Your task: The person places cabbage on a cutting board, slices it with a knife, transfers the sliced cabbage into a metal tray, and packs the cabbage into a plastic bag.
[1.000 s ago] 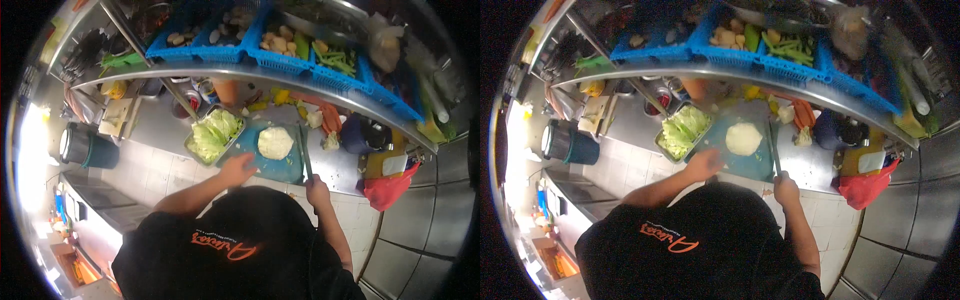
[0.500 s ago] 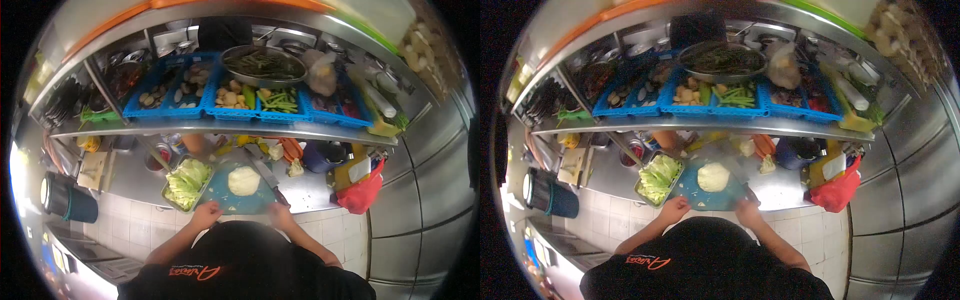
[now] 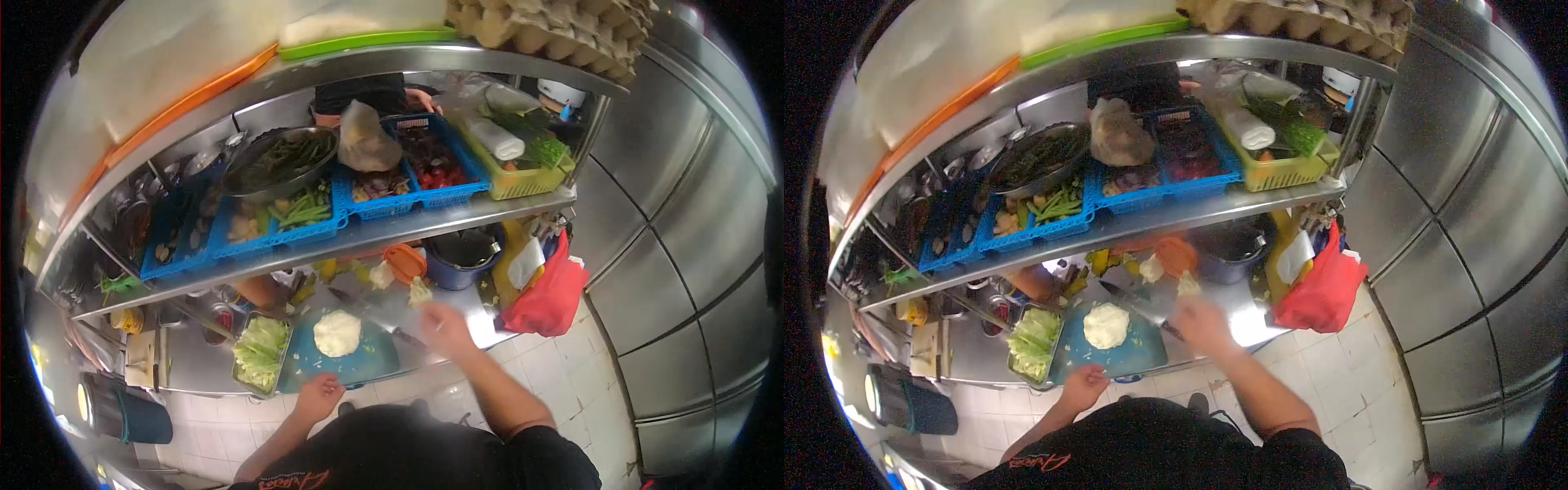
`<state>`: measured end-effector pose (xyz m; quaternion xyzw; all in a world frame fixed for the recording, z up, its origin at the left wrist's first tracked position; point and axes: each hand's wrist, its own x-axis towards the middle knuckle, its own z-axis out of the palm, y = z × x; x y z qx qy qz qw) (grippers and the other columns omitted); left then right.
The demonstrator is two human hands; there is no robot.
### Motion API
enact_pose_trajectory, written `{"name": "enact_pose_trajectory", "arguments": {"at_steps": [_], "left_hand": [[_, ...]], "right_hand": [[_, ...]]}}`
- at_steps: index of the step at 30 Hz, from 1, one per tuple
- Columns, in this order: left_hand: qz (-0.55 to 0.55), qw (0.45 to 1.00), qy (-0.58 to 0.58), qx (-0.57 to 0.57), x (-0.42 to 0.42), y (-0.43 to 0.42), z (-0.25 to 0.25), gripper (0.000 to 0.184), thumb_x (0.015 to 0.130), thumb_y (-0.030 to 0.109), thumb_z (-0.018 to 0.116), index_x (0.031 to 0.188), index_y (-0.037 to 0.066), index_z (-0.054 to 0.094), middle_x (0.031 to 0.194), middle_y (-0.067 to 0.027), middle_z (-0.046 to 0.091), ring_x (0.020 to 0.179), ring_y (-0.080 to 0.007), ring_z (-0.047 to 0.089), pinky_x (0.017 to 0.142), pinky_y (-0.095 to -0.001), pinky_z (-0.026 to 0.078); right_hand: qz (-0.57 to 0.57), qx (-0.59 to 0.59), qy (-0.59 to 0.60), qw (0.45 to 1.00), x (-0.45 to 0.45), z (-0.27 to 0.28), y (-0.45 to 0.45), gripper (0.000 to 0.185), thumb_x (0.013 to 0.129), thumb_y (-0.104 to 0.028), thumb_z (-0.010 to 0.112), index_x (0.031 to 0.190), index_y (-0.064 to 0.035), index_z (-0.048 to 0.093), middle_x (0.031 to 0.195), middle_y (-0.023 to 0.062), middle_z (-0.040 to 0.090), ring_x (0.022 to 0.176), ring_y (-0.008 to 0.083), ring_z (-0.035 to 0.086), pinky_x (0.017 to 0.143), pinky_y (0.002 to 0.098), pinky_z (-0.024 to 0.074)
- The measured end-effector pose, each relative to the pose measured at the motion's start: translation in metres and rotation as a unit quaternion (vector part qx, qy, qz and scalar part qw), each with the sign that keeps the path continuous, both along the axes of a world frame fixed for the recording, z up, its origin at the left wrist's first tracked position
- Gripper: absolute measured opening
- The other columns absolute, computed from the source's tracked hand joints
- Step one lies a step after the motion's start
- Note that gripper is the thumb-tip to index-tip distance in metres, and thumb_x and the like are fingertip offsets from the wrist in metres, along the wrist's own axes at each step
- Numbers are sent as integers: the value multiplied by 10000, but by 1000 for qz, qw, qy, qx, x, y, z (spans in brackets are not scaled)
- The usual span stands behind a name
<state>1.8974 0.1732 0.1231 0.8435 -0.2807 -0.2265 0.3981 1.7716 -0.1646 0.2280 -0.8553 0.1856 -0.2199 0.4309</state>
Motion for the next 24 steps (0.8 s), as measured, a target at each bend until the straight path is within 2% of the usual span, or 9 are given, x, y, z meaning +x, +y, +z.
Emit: {"name": "enact_pose_trajectory", "arguments": {"at_steps": [1,3,6,9,12,15,19,22,24], "left_hand": [[-4,1000,-2,-3,-7,-7,9,420,851,263,768,1135,-23,648,917,-145,741,796,-209,715,725,-339,569],[-2,1000,19,-9,-17,-13,12,434,846,250,774,1147,-33,642,936,-148,736,792,-205,705,723,-340,568],[22,993,94,-60,-29,-20,8,427,840,222,780,1153,-31,638,964,-151,725,824,-203,698,741,-338,564],[-9,997,58,-48,-39,-30,30,347,866,163,771,1137,-12,643,958,-103,708,855,-151,673,782,-295,553],[-16,997,41,-58,-45,-35,47,351,867,167,773,1128,-25,639,973,-103,711,882,-150,674,797,-293,551],[-11,994,82,-75,-47,-25,46,330,874,153,765,1120,-27,640,989,-101,713,903,-147,671,802,-295,551],[-49,988,111,-99,-39,-16,30,356,865,189,776,1142,2,652,985,-100,711,851,-142,662,795,-302,552],[-105,974,172,-104,-32,-36,63,364,870,192,774,1160,9,651,1069,-107,696,917,-144,654,826,-302,546],[-151,951,208,-171,-35,-51,78,388,871,185,770,1194,12,640,1132,-118,679,968,-164,651,853,-313,542]], "right_hand": [[-45,-93,-203,974,4,27,-20,202,834,-109,663,1011,-13,688,952,173,701,884,363,673,816,453,530],[-58,-263,-345,899,2,127,-61,274,791,-49,705,1052,13,650,986,177,663,881,302,637,789,372,513],[-175,-465,-277,822,8,231,-80,337,802,-130,724,1110,-11,656,1105,184,633,1028,390,584,852,475,496],[-169,-498,-32,850,28,256,-108,292,829,-126,697,1102,-30,666,1033,196,629,1004,405,607,824,482,508],[-175,-498,-45,848,34,261,-117,248,857,-109,664,1098,-49,672,983,212,617,947,417,630,801,476,519],[-232,-450,-180,844,-14,270,-82,233,867,-79,654,1090,-10,661,959,218,616,865,436,626,802,455,523],[-288,-300,-320,851,-91,236,-42,175,946,-49,613,1093,44,631,1024,149,660,883,244,662,753,355,537],[-153,113,-526,829,-112,164,-21,193,1009,-94,565,1143,40,604,1051,136,672,864,173,674,703,285,571],[-158,262,-395,866,-114,111,10,245,1031,-216,536,1127,-1,604,1031,134,675,840,200,687,637,308,569]]}}
